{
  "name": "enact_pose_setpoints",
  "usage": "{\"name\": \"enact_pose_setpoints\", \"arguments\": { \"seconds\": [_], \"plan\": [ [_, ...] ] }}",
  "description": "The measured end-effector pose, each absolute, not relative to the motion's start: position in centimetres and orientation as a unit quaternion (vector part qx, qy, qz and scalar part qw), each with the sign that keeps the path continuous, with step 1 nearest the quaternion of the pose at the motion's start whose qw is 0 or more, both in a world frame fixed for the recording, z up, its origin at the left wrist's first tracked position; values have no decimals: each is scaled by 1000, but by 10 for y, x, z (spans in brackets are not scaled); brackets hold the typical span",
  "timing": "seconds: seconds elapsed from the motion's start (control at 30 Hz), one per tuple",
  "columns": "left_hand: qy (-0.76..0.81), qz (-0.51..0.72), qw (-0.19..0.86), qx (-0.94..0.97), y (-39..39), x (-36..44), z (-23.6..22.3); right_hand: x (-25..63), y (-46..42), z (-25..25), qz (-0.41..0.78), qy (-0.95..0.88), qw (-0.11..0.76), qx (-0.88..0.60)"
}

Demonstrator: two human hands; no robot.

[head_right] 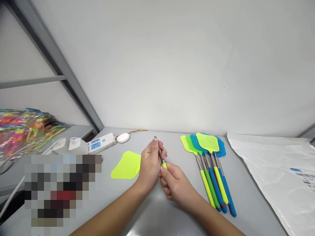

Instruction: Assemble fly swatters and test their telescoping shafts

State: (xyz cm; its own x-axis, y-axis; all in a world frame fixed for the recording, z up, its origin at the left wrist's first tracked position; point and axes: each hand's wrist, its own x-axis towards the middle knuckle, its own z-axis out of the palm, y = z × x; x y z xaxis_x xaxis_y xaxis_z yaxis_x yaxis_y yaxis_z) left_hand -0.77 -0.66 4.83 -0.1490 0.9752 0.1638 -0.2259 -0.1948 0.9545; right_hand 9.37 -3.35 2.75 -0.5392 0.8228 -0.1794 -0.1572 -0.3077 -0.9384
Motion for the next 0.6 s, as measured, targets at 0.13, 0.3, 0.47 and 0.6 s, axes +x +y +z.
{"name": "enact_pose_setpoints", "arguments": {
  "seconds": [0.13, 0.3, 0.47, 0.6],
  "plan": [
    [439, 610, 444, 488, -4, -11, 45, 96, -37, 26, 743, -449, 329, -371],
    [434, 570, 416, 559, -2, -18, 40, 97, -41, 17, 736, -453, 338, -372],
    [442, 544, 361, 614, 1, -21, 29, 97, -41, 7, 764, -405, 331, -378],
    [478, 456, 276, 698, 8, -36, 32, 97, -42, 7, 784, -390, 305, -375]
  ]
}}
